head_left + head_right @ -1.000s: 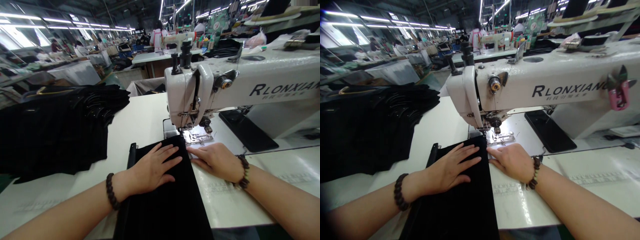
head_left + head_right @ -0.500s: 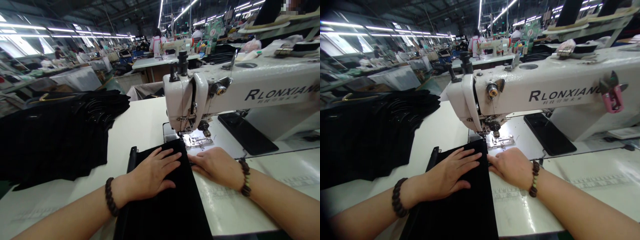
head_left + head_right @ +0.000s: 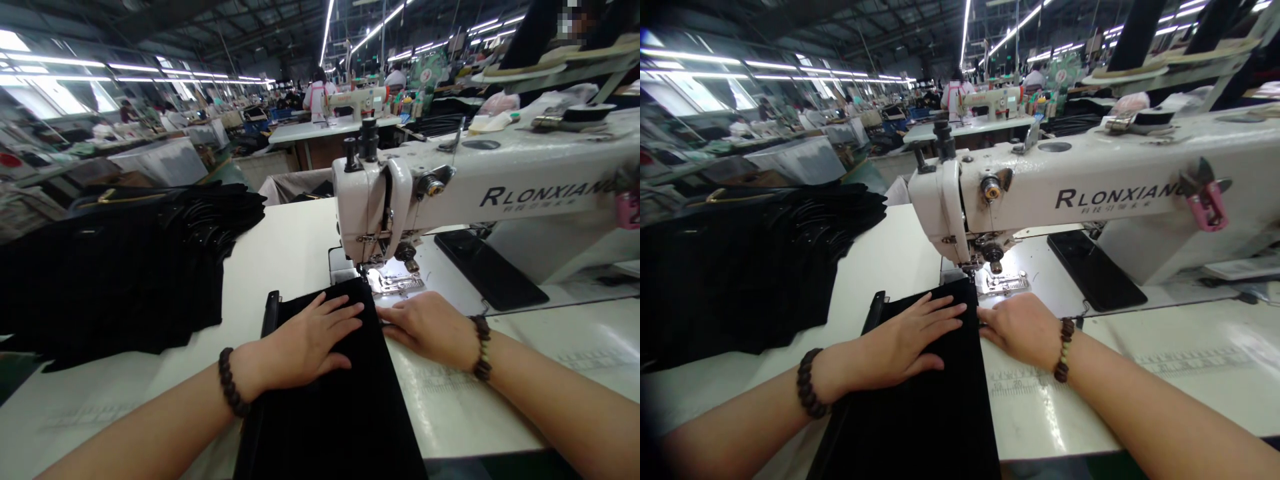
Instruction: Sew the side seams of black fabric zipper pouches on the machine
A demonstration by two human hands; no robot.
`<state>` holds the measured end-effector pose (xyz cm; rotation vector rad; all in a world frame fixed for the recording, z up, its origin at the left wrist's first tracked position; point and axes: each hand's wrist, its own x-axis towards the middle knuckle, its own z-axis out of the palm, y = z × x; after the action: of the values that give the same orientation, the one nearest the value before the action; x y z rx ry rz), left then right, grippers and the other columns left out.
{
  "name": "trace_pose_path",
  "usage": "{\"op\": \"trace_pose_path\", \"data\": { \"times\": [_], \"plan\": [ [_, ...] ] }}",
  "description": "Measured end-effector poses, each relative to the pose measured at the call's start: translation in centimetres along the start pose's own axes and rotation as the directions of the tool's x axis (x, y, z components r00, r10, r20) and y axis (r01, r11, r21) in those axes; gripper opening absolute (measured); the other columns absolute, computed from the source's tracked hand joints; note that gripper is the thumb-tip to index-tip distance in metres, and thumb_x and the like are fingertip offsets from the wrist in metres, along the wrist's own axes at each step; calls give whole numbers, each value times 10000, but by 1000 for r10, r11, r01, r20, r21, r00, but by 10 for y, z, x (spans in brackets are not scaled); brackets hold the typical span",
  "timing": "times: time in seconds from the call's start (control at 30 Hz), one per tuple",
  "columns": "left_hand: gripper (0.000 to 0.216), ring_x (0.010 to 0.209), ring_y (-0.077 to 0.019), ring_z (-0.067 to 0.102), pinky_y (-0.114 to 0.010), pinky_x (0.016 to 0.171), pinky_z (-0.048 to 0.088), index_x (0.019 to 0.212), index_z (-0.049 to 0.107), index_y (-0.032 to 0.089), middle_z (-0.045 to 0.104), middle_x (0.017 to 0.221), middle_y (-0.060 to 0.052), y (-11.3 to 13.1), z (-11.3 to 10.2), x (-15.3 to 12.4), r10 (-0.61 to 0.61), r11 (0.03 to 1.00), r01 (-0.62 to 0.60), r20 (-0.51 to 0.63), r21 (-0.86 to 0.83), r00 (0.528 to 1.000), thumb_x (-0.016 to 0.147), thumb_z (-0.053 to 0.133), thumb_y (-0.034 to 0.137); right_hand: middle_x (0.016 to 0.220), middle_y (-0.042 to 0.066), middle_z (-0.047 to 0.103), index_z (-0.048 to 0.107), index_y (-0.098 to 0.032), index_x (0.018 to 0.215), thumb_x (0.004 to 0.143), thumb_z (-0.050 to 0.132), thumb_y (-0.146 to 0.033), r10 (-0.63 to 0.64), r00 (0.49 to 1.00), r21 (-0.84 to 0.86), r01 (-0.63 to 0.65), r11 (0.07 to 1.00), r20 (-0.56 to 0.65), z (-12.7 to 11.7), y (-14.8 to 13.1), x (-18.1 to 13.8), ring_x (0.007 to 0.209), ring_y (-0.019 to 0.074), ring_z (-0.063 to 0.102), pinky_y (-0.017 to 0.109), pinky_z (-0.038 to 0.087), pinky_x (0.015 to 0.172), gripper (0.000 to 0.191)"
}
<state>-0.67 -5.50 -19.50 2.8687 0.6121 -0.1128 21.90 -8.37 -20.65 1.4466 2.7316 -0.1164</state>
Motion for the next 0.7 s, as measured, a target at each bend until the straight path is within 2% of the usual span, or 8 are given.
{"op": "trace_pose_path", "data": {
  "times": [0.13, 0.17, 0.27, 0.4, 0.53, 0.63, 0.7],
  "plan": [
    [701, 1263, -319, 274, -518, 1004, 252, 1285, 360, 88, 300, 1366, -190, 48, -8, -16, 12, 1000, -13, 32, 21, 999, 775, 504, 548, 703, 15, 638, 564, -181, 947, 833, 480, -206, -76, 997, 72, 76, 995, 7, -3, -12, -14, 587, 134, 572, 248, 227, 478, 145],
    [681, 1249, -338, 293, -537, 982, 276, 1287, 356, 83, 293, 1362, -207, 61, -6, -20, 40, 999, -41, 51, 29, 998, 785, 512, 516, 690, 8, 630, 564, -185, 926, 830, 472, -184, -96, 995, 95, 95, 991, 10, -3, -17, -18, 573, 126, 563, 247, 227, 476, 133],
    [414, 1181, -357, 395, -552, 888, 380, 1240, 423, 110, 363, 1325, -196, 85, 10, -30, 87, 994, -91, 61, 67, 994, 877, 421, 310, 682, 9, 616, 565, -182, 907, 837, 440, -152, -83, 997, 114, 82, 990, 3, 0, -31, -30, 543, 116, 542, 250, 226, 473, 146],
    [398, 1165, -376, 405, -564, 855, 404, 1201, 458, 95, 396, 1301, -199, 89, 32, -34, 133, 987, -135, 20, 89, 991, 884, 388, 326, 680, 12, 613, 580, -180, 868, 855, 422, -180, -32, 999, 110, 35, 993, -23, 4, -36, -33, 532, 113, 529, 249, 222, 476, 159],
    [301, 1094, -363, 487, -547, 811, 441, 1141, 513, 162, 471, 1263, -134, 96, 47, -28, 165, 976, -144, -125, 165, 978, 891, 388, 274, 665, 11, 609, 584, -175, 791, 848, 414, -163, -66, 997, 146, 69, 987, -30, 2, -28, -35, 547, 106, 532, 237, 250, 494, 180],
    [271, 1013, -334, 557, -502, 766, 484, 1064, 563, 187, 542, 1196, -87, 104, 54, -21, 185, 964, -133, -224, 230, 957, 906, 345, 224, 663, 5, 607, 582, -184, 819, 856, 395, -158, -95, 995, 172, 99, 980, -32, 0, -23, -40, 556, 108, 541, 233, 264, 502, 192],
    [281, 983, -328, 576, -488, 744, 498, 1028, 579, 182, 562, 1170, -81, 104, 52, -20, 201, 959, -142, -238, 244, 950, 912, 327, 224, 671, 3, 610, 580, -189, 834, 858, 391, -157, -93, 995, 170, 97, 981, -31, 1, -23, -42, 555, 109, 544, 235, 265, 501, 193]
  ]
}}
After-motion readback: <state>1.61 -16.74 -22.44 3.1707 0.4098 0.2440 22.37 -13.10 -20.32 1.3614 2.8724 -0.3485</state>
